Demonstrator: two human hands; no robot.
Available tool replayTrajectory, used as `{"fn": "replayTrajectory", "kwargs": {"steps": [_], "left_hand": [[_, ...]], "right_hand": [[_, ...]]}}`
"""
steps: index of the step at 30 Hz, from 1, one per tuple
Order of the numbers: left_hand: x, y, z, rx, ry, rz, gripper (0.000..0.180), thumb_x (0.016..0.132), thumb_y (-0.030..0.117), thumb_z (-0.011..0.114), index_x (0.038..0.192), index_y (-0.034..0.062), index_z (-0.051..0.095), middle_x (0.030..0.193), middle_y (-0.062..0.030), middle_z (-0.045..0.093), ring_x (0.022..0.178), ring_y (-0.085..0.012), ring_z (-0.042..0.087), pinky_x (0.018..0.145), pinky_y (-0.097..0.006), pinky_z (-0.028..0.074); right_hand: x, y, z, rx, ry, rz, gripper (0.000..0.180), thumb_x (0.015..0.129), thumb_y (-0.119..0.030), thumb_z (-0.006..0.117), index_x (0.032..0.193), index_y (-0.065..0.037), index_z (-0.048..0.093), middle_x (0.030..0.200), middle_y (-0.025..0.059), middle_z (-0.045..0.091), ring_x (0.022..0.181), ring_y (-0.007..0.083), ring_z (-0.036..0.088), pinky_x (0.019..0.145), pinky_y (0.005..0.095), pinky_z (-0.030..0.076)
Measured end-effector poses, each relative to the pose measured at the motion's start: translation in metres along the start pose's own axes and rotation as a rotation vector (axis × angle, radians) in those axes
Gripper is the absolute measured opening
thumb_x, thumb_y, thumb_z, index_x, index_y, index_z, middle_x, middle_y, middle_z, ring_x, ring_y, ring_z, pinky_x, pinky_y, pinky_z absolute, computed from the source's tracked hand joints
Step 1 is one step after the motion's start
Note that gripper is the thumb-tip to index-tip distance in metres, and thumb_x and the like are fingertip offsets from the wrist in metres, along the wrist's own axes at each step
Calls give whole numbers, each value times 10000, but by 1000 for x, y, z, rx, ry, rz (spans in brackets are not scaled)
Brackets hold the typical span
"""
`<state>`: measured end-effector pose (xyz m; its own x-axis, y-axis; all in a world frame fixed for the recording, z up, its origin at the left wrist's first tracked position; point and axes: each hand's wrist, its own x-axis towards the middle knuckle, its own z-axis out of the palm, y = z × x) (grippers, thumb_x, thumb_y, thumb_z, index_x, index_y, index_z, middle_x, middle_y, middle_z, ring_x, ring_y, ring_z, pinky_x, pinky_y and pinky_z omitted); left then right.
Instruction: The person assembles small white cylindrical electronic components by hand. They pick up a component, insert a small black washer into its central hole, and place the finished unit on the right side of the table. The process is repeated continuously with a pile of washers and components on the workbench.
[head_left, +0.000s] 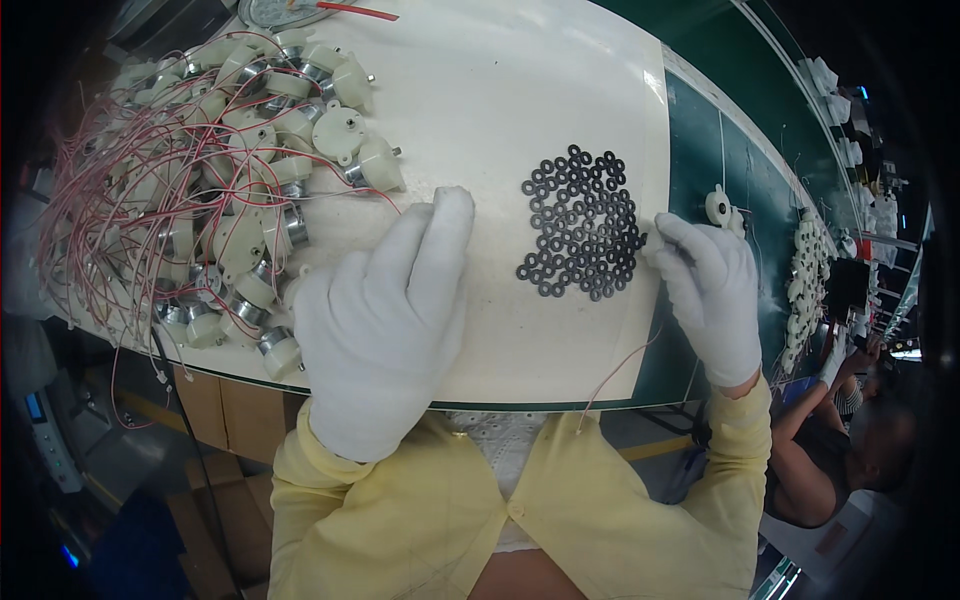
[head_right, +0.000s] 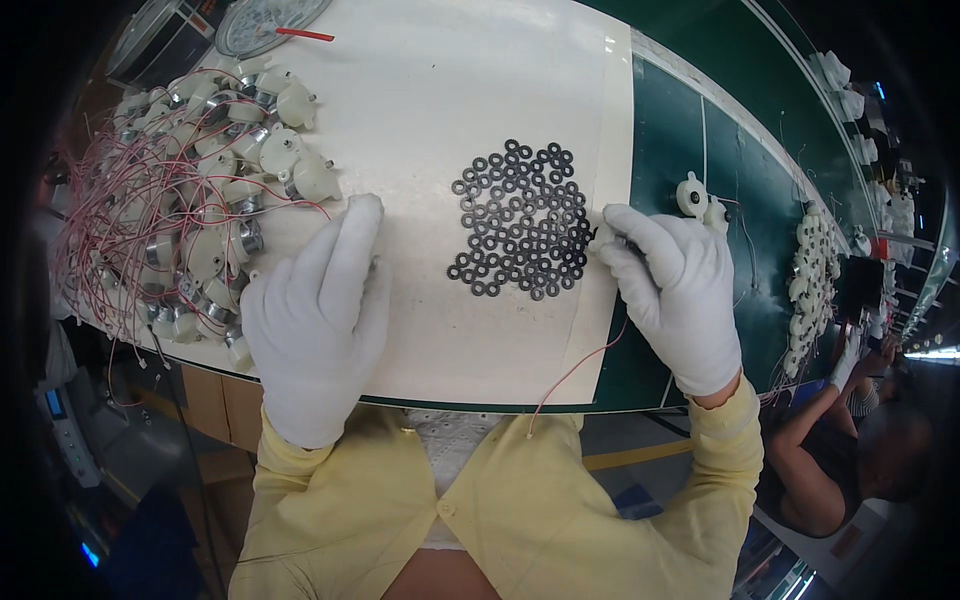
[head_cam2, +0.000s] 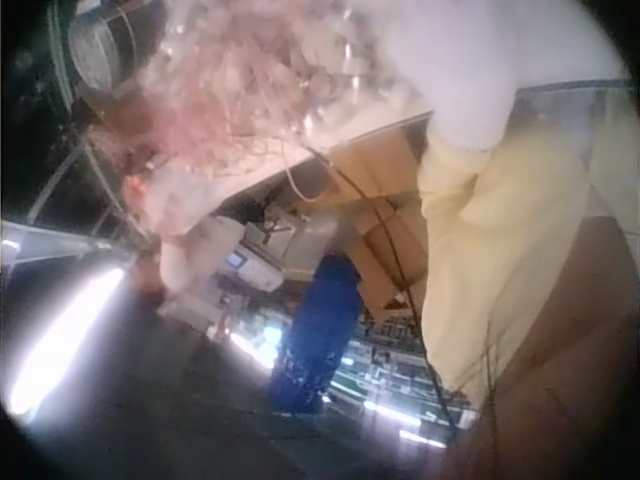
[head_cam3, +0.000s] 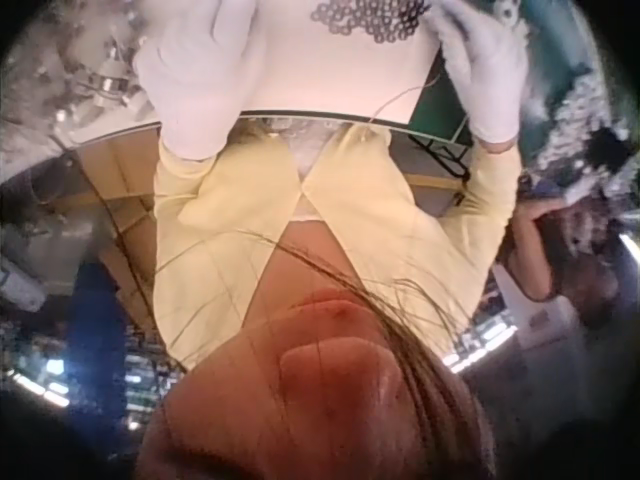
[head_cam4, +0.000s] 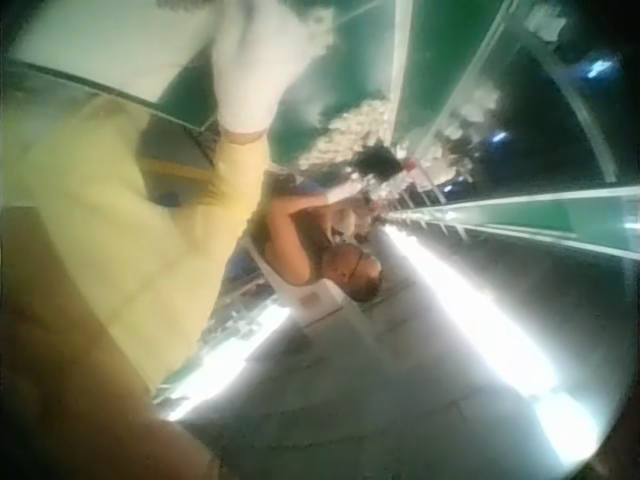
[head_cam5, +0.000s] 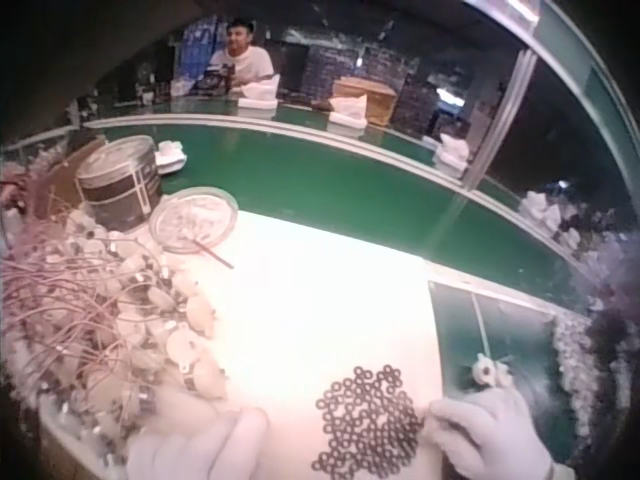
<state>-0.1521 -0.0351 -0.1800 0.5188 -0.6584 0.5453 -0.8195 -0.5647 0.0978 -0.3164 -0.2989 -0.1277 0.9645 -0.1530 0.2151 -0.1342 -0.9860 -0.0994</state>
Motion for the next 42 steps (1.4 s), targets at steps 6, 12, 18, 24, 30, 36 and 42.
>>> {"fn": "replayTrajectory", "kwargs": {"steps": [6, 12, 18, 24, 30, 36, 42], "left_hand": [[3, 2, -10, 8, -87, -17, 627, 823, 135, 799, 1431, 138, 644, 1201, 34, 705, 761, -177, 585, 724, -334, 446], [1, 1, -3, 13, -34, -8, 581, 836, 150, 773, 1402, 158, 644, 1162, 54, 691, 708, -166, 528, 680, -350, 419], [-1, 0, -1, 10, -8, 4, 577, 832, 149, 762, 1397, 169, 641, 1186, 68, 690, 687, -163, 505, 662, -356, 406], [1, -2, 0, -21, 20, 28, 592, 816, 133, 762, 1395, 141, 639, 1196, 21, 724, 673, -206, 566, 642, -375, 448], [11, 4, -11, -76, -117, -42, 557, 852, 111, 767, 1396, 107, 646, 1102, -41, 761, 700, -256, 634, 642, -380, 488], [9, 0, -8, -69, -114, -22, 570, 836, 122, 765, 1392, 96, 642, 1104, -59, 756, 679, -270, 645, 622, -395, 492], [14, 7, -15, -46, -204, -1, 648, 866, 105, 759, 1486, 84, 570, 1098, -90, 731, 745, -282, 653, 664, -400, 505]], "right_hand": [[8, -9, -11, -152, -64, -131, 330, 893, -207, 793, 1196, -131, 686, 923, 32, 592, 875, 257, 575, 828, 409, 445], [-9, -23, -36, -284, -252, -171, 358, 885, -235, 784, 1203, -135, 655, 883, 19, 537, 831, 231, 540, 789, 384, 419], [-19, -31, -32, -322, -251, -105, 294, 907, -262, 771, 1146, -134, 658, 847, 19, 517, 820, 219, 541, 782, 377, 420], [-21, -10, -21, -255, -200, -111, 232, 953, -262, 729, 1138, -134, 672, 828, 46, 610, 761, 253, 586, 737, 387, 441], [-55, 34, 9, -48, 14, 333, 192, 956, -143, 702, 1143, -112, 730, 975, 118, 759, 805, 328, 712, 741, 436, 545], [-70, 27, -15, -155, 191, 405, 211, 909, -128, 773, 1118, -115, 747, 824, 94, 712, 691, 288, 668, 670, 409, 510], [-57, -9, -11, -200, 235, 158, 361, 783, -237, 898, 1096, -195, 723, 804, -33, 626, 730, 210, 600, 695, 361, 433]]}}
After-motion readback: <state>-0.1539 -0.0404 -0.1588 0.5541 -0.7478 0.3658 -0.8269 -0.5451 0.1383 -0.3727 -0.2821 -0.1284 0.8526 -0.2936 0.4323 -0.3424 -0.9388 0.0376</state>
